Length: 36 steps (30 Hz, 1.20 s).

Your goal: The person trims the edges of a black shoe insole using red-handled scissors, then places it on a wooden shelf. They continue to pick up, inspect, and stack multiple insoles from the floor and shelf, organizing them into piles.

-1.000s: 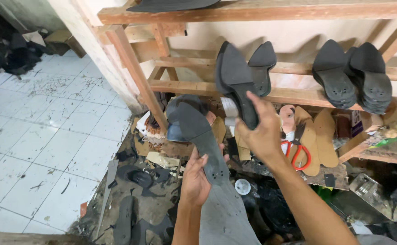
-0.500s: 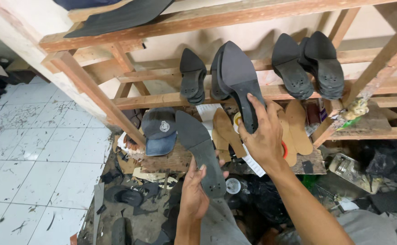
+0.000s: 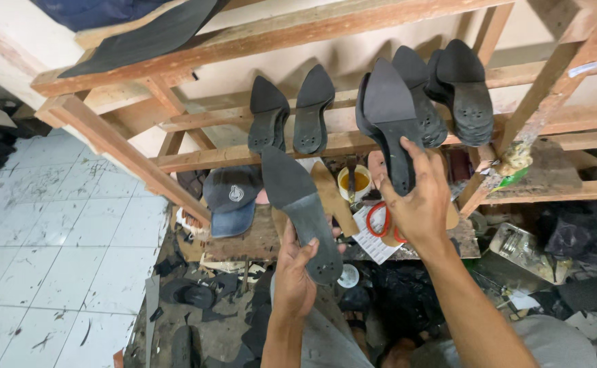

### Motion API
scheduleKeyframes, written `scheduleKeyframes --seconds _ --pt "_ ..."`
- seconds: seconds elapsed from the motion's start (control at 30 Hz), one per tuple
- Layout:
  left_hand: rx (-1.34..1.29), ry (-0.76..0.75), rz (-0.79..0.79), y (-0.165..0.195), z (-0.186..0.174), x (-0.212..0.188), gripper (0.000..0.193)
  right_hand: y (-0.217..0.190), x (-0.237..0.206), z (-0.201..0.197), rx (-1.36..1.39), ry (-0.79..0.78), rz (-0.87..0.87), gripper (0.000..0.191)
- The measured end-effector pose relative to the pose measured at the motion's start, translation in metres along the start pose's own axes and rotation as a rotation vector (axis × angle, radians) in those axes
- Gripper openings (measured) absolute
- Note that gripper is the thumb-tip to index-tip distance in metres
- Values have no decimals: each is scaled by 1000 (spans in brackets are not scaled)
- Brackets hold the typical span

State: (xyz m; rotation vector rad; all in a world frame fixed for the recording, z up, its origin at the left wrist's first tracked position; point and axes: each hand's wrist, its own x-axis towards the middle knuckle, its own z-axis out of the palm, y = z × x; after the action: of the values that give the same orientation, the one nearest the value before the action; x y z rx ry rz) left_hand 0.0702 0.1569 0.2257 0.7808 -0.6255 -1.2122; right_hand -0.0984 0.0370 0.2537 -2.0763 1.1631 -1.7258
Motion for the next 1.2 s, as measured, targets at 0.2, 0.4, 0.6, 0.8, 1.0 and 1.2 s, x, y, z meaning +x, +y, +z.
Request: scheduleKeyframes --seconds 0.2,0.4,0.6,0.8,1.0,1.2 --pt "-39 218 187 -2 -66 -16 61 -14 -37 13 256 -434 -29 62" --pt "-129 412 160 -2 -161 -41 55 10 -124 140 203 -670 193 61" --pt "-342 371 87 0 -216 -57 55 58 -164 263 -90 -532 59 70" --pt "-347 194 265 11 -241 -67 55 29 -153 266 -358 -541 -150 52" --pt "-341 260 241 -21 -258 -70 64 -57 -166 230 482 -1098 275 57" --pt "-233 253 132 -56 -341 -121 60 -106 -216 246 552 -1283 -83 70"
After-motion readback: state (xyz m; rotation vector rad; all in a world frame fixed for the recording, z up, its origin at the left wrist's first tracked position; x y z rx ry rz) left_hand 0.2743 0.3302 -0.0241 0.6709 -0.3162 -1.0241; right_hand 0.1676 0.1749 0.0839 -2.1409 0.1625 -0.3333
